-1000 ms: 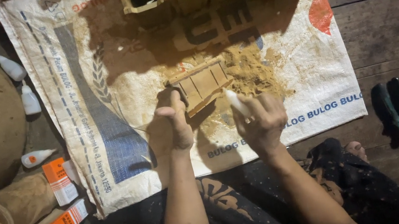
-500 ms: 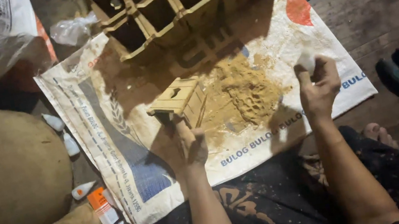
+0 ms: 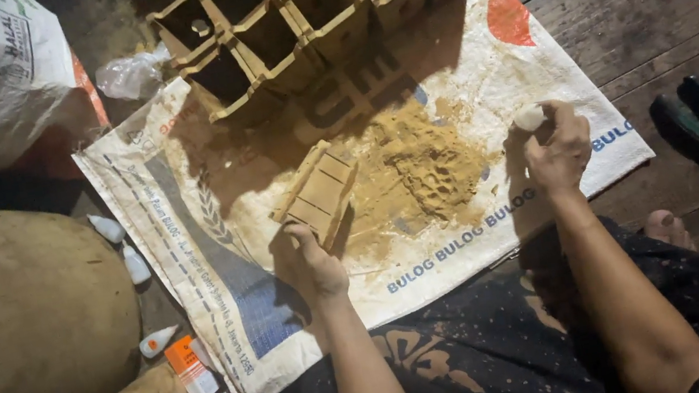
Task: The person assembles a small wooden box by hand, applying glue to the edges and pressing the pieces together. The person then rubs sawdust over the glued joints to fill gaps and smooth the surface.
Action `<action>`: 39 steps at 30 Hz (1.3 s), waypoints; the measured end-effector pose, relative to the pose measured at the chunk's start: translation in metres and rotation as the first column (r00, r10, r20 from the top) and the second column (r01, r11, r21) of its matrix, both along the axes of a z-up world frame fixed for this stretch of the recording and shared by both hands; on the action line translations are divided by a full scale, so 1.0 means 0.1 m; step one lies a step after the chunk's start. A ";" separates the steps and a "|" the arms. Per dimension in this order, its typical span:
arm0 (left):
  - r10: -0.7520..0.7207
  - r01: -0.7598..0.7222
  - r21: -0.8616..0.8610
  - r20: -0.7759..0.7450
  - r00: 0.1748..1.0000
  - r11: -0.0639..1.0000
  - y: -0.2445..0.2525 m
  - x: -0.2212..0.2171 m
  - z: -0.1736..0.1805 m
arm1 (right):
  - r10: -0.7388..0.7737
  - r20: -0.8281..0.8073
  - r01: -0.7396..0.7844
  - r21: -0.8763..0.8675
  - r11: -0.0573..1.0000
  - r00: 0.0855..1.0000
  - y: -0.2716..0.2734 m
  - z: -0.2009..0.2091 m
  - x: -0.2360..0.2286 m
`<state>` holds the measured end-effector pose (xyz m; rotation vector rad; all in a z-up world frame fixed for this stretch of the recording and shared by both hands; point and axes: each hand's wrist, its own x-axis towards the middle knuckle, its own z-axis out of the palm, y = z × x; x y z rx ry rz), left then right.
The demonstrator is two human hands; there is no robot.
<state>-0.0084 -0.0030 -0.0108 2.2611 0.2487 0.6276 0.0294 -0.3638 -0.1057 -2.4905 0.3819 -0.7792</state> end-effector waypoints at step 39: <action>-0.469 0.141 -0.875 -0.106 0.877 0.463 -0.37 -0.08 0.84 | 0.548 0.031 -0.027 1.000 -0.016 0.836 1.39 0.51 -0.15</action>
